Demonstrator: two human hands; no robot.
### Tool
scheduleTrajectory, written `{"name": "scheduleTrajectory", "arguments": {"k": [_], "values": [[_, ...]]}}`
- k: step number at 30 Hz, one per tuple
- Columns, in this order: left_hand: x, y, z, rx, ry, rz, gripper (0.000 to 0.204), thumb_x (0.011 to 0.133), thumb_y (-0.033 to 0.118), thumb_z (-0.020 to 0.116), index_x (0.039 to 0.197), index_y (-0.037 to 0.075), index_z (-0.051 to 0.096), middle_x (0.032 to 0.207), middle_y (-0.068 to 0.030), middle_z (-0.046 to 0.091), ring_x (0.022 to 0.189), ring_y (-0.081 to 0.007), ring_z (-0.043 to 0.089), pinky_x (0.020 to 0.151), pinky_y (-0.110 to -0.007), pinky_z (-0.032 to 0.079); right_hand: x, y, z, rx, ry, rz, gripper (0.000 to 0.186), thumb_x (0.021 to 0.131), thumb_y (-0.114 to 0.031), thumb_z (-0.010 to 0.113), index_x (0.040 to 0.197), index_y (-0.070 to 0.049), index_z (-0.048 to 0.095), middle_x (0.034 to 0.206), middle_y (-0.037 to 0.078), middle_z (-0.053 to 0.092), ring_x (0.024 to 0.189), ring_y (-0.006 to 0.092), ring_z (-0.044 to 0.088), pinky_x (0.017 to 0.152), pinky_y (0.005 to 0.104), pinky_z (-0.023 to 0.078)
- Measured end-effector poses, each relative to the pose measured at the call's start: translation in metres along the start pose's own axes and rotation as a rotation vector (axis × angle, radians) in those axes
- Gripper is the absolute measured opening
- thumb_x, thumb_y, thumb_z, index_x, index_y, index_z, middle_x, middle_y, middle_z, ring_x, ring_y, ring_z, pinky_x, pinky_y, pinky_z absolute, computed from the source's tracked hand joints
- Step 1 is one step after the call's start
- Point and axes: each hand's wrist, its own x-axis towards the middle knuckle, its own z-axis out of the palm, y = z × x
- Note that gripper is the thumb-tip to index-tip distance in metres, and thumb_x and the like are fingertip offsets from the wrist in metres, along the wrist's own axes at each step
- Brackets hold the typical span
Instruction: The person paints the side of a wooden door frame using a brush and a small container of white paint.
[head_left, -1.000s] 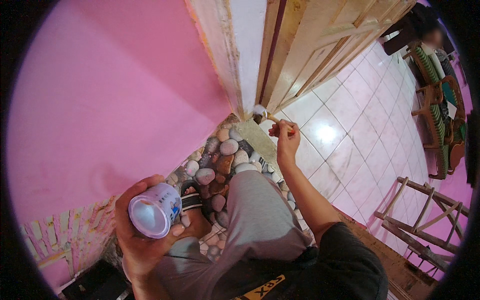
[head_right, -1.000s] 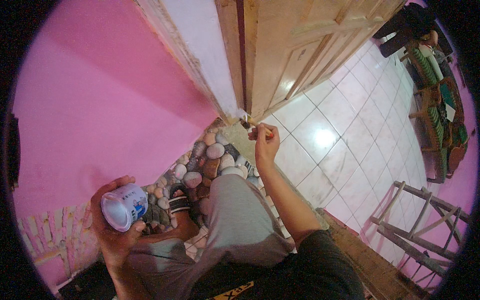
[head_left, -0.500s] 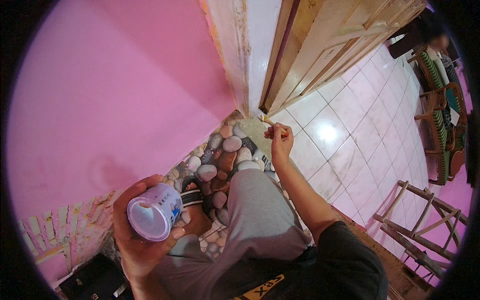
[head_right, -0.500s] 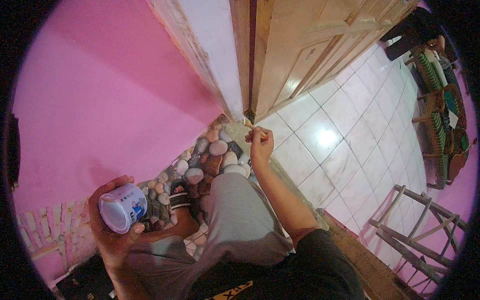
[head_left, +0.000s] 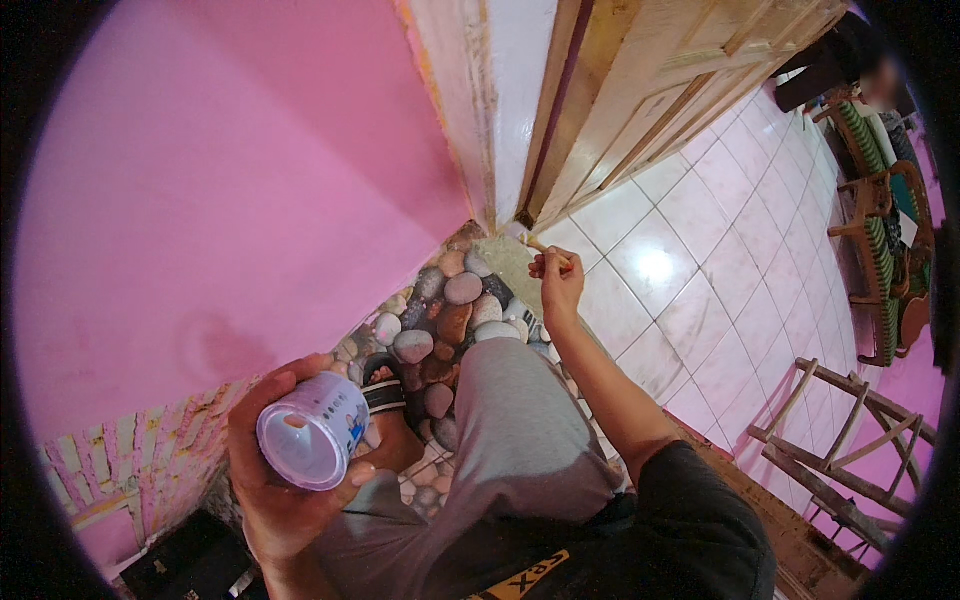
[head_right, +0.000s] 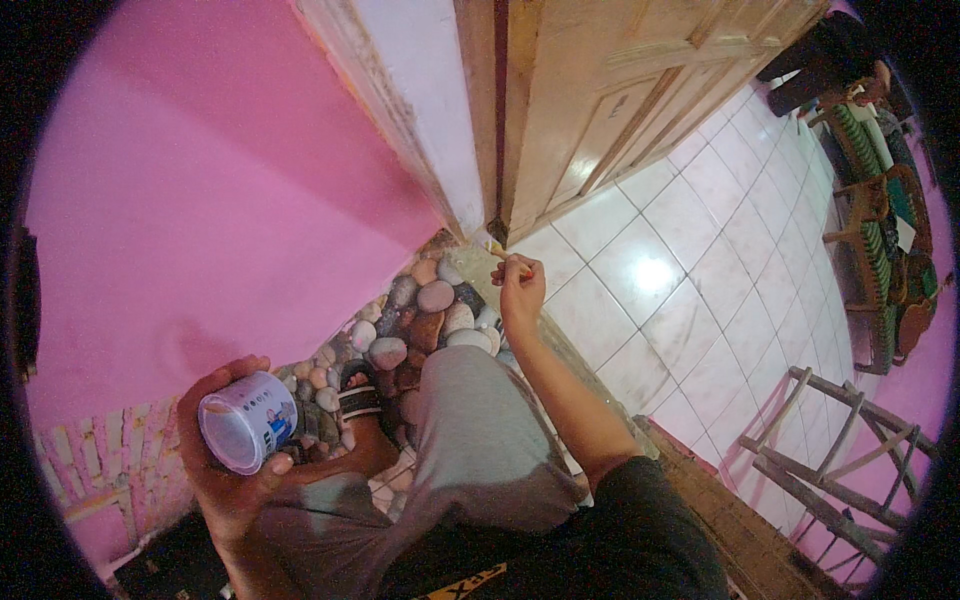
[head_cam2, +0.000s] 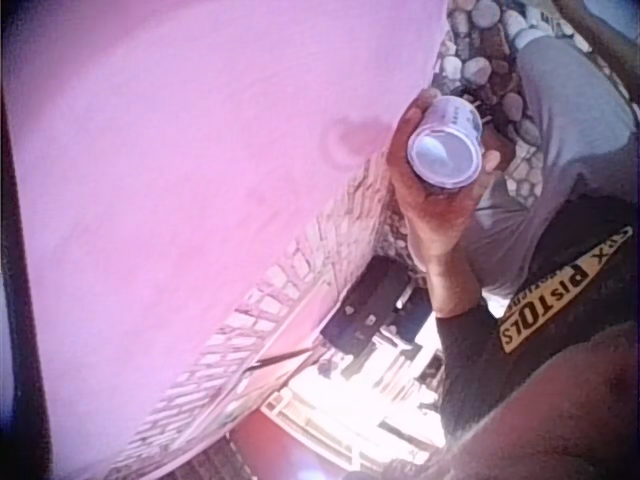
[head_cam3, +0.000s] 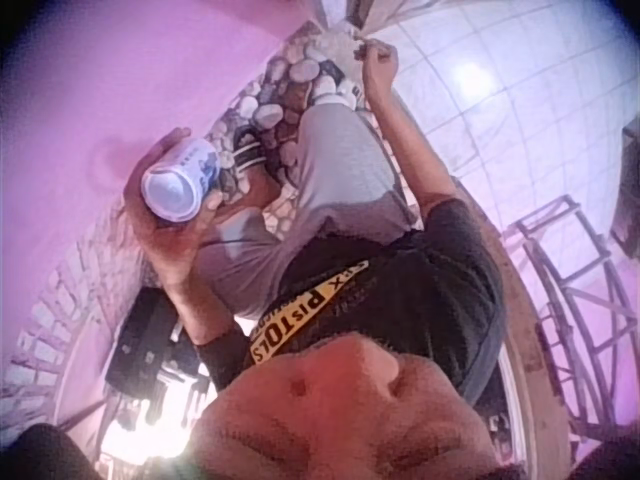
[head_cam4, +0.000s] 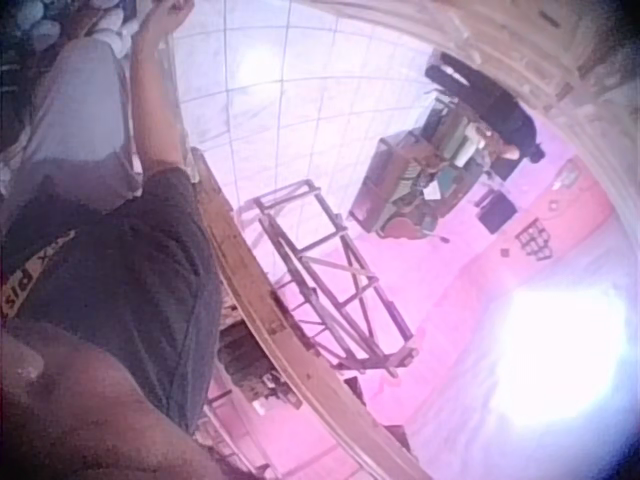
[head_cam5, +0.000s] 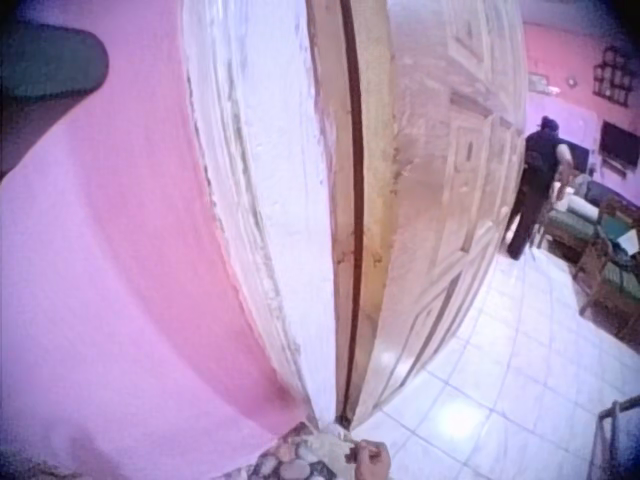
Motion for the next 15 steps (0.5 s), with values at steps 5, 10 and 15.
{"name": "scheduleTrajectory", "arguments": {"k": [5, 10, 15], "values": [[0.004, -0.002, -0.001, -0.038, -0.103, 0.059, 0.087, 0.069, 0.018, 0.094, 0.137, 0.0, 0.044, 0.135, -0.0247, 0.057, 0.123, -0.0318, 0.058, 0.104, -0.046, 0.048, 0.022, 0.005, 0.024, 0.063, -0.016, 0.034, 0.028, 0.103, -0.021, 0.059, 0.108, 0.007, 0.054, 0.088, 0.014, 0.067, 0.072, 0.0215, 0.07, 0.067, 0.0333, 0.059], [-0.005, 0.0, -0.001, 0.009, -0.004, 0.01, 0.092, 0.068, 0.04, 0.093, 0.135, -0.002, 0.046, 0.131, -0.0217, 0.058, 0.123, -0.0327, 0.058, 0.103, -0.046, 0.048, -0.016, -0.048, 0.02, 0.189, -0.073, 0.023, 0.031, 0.102, -0.021, 0.062, 0.114, 0.007, 0.057, 0.088, 0.013, 0.068, 0.072, 0.0209, 0.07, 0.067, 0.0325, 0.059], [-0.004, -0.004, -0.011, 0.015, -0.1, 0.085, 0.089, 0.066, 0.013, 0.095, 0.137, -0.001, 0.043, 0.136, -0.0249, 0.056, 0.123, -0.0319, 0.058, 0.101, -0.046, 0.051, -0.011, -0.027, -0.027, -0.549, -0.342, -0.232, 0.021, 0.095, -0.011, 0.065, 0.113, 0.0, 0.066, 0.098, 0.015, 0.067, 0.082, 0.0218, 0.07, 0.069, 0.0328, 0.056]]}}
